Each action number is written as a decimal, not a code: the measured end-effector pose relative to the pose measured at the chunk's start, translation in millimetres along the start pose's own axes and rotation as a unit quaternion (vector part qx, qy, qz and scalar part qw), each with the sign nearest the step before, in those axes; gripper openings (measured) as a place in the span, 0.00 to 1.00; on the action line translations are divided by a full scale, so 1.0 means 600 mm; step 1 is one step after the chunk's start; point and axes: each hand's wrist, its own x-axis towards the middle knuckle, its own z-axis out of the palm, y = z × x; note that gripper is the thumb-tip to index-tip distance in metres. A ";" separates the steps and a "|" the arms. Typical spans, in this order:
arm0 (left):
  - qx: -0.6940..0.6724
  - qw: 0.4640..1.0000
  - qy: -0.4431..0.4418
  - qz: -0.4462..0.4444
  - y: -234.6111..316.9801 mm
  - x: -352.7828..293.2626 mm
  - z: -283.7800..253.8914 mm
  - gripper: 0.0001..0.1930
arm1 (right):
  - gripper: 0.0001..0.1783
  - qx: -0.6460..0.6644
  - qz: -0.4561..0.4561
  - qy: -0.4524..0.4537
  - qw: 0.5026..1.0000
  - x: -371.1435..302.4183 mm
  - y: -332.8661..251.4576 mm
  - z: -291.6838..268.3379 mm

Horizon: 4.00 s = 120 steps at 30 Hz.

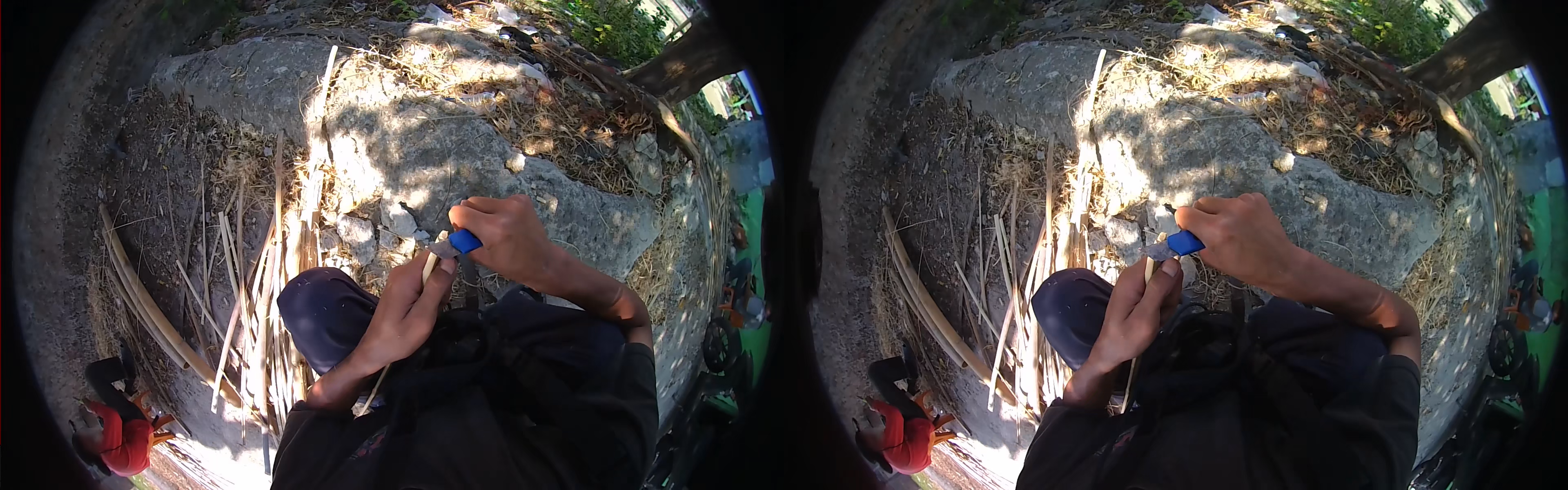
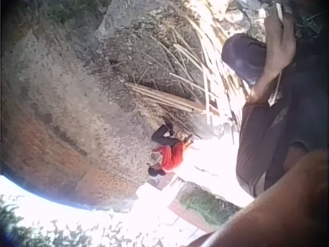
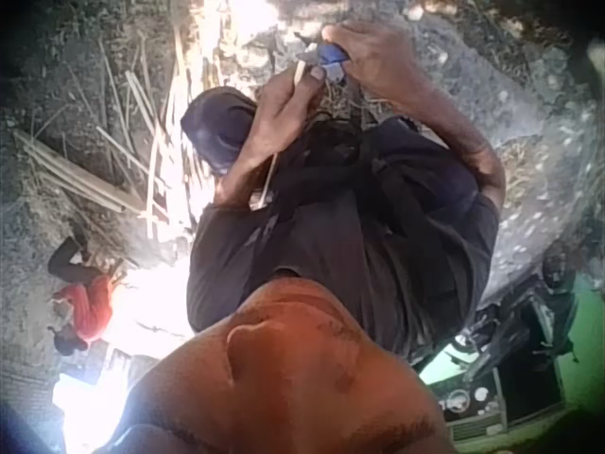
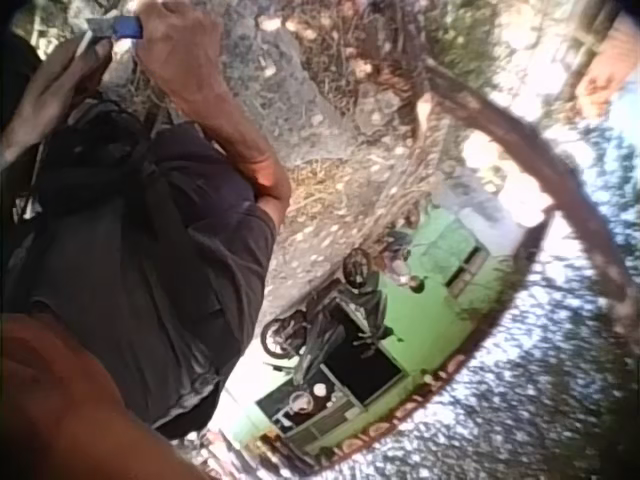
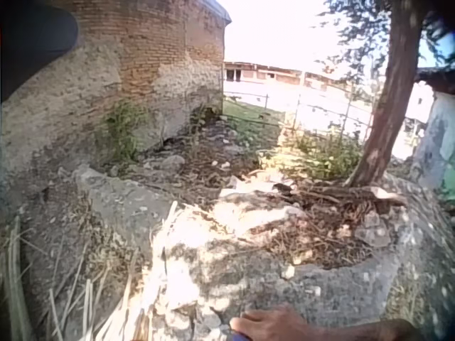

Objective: The person whittles a bamboo stick using a utility knife.

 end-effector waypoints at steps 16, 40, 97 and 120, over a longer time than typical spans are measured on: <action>0.130 0.985 0.052 0.098 0.003 -0.007 0.030 0.08 | 0.02 -0.109 0.209 0.069 0.969 -0.045 0.292 0.064; -0.166 0.978 -0.096 -0.078 0.014 -0.009 -0.006 0.19 | 0.13 0.049 -0.034 0.036 0.998 0.001 -0.009 -0.013; 0.126 0.985 0.056 0.103 -0.004 -0.004 0.011 0.12 | 0.11 0.116 0.021 0.099 0.988 -0.010 0.032 -0.004; 0.003 0.997 -0.007 0.080 -0.014 0.006 0.013 0.09 | 0.09 -0.041 -0.080 0.080 0.993 -0.018 0.020 0.023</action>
